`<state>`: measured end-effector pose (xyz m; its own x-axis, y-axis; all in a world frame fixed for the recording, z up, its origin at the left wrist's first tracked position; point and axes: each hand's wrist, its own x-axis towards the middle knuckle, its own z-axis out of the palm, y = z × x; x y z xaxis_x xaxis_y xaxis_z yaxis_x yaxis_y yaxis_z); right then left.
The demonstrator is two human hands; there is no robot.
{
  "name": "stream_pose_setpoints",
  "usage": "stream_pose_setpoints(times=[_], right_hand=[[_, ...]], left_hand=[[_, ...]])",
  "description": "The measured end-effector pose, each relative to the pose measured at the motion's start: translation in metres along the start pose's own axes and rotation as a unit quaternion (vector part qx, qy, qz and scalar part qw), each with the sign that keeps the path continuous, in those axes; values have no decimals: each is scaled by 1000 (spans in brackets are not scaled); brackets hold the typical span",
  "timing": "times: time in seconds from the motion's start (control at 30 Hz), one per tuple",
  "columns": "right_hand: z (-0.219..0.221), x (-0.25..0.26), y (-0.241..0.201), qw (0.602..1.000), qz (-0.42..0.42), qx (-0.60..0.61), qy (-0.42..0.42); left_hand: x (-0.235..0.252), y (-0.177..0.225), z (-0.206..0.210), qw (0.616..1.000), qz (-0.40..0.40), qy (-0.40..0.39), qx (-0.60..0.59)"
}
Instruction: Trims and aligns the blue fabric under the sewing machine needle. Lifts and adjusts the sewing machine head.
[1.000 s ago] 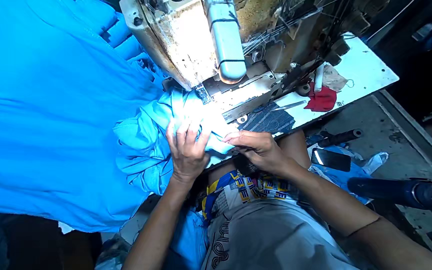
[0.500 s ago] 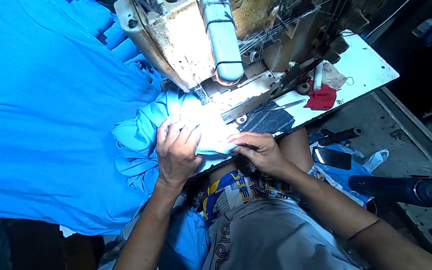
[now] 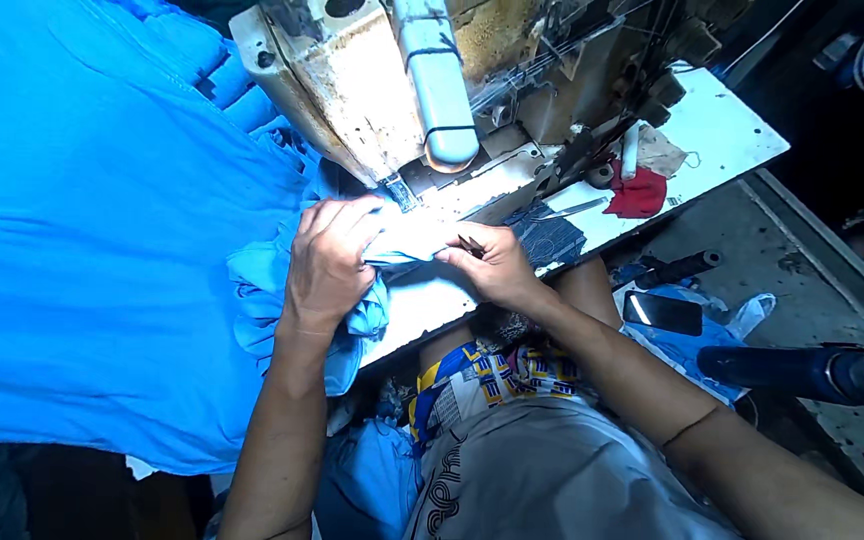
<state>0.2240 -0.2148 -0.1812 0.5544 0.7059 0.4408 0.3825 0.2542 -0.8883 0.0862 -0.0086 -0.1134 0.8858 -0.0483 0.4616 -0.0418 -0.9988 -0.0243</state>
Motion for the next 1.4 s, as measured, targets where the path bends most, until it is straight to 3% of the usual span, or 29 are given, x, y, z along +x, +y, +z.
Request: stream_pose_setpoints(times=[0.13, 0.3, 0.47, 0.57, 0.67, 0.73, 0.8, 0.93, 1.03, 1.17, 1.4], right_hand=[[1, 5, -1, 1000, 11, 13, 0], [-3, 9, 2, 1000, -17, 0, -23], [-15, 19, -4, 985, -95, -91, -109], [-21, 11, -16, 962, -152, -108, -198], [-24, -6, -21, 959, -163, -99, -212], [-24, -16, -19, 962, -162, -106, -193], [-24, -23, -15, 968, -154, -97, -173], [-29, -34, -12, 978, -141, -70, -135], [-31, -38, -9, 982, -140, -51, -115], [-29, -44, -2, 989, -127, -8, -80], [-32, -54, 4, 992, -110, -8, -53]], left_hand=[[-4, 5, -13, 996, 27, -37, -72], [-21, -13, -60, 993, -20, -113, -10], [-32, 12, -92, 987, 4, -23, -162], [-41, 44, -74, 957, 30, 1, -288], [-49, 65, -38, 940, -13, 55, -337], [-52, 77, -14, 953, -56, 104, -279], [-50, 83, 6, 979, -62, 140, -132], [-47, 62, 36, 990, -35, 119, 69], [-46, 35, 36, 991, 16, 110, 74], [-36, 31, 13, 994, 92, 39, 48], [-24, 39, -7, 994, 92, -22, 49]])
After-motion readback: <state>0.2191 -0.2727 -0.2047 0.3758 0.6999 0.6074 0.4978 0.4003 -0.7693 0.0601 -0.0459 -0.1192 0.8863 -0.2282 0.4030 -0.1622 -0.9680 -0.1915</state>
